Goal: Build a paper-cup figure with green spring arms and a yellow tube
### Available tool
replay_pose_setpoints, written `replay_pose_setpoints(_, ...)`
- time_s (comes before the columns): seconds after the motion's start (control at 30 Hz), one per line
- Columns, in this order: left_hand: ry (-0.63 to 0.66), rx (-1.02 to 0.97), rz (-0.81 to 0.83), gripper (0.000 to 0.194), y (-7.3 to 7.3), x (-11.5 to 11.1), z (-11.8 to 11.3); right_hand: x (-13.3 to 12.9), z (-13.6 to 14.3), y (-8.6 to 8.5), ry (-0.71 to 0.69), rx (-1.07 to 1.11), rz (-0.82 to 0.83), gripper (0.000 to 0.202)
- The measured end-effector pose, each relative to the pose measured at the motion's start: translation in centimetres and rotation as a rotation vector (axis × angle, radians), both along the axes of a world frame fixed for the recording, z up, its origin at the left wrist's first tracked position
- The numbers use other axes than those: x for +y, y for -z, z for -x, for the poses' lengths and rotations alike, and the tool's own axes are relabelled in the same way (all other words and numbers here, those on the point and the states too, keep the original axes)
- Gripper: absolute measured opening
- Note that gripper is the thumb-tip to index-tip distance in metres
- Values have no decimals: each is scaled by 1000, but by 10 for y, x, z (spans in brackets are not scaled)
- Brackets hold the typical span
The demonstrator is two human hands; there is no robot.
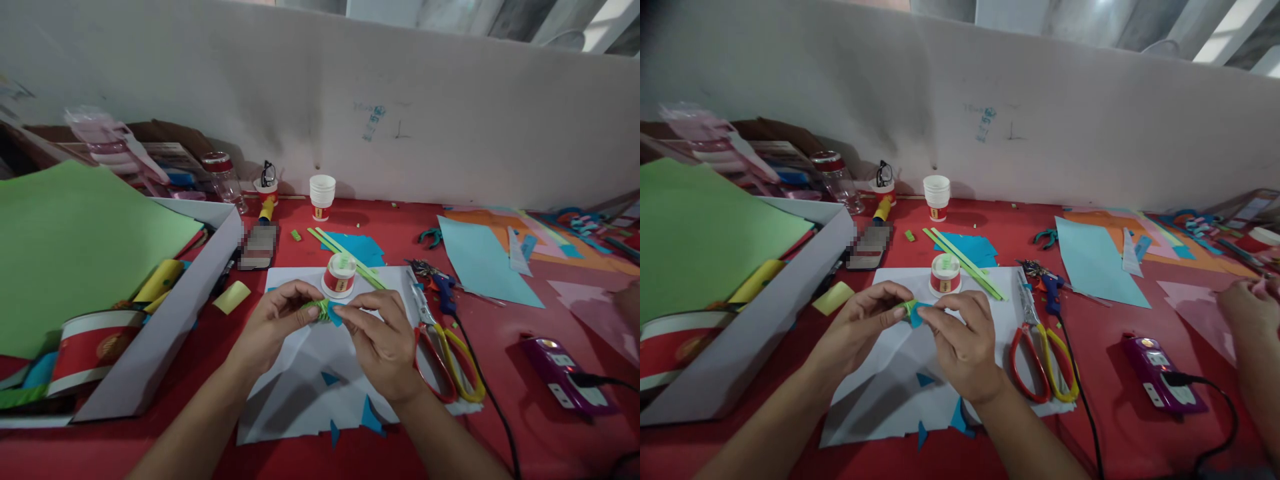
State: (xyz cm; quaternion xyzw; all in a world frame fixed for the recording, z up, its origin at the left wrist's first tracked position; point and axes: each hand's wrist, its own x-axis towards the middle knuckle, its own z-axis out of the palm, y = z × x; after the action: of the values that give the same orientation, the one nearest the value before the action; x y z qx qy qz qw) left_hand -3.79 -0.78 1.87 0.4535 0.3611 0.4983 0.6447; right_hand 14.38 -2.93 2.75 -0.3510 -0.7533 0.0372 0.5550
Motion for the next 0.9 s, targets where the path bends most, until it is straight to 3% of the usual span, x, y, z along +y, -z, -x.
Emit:
replay_pose_setpoints(0.47,1,7,1,16,-2,-1,-1,2,3,2,-47,85,137,26)
replay_pose_setpoints(0.9,-18,30,31,16,-5,-2,-2,4,5,8,-65,170,387,13)
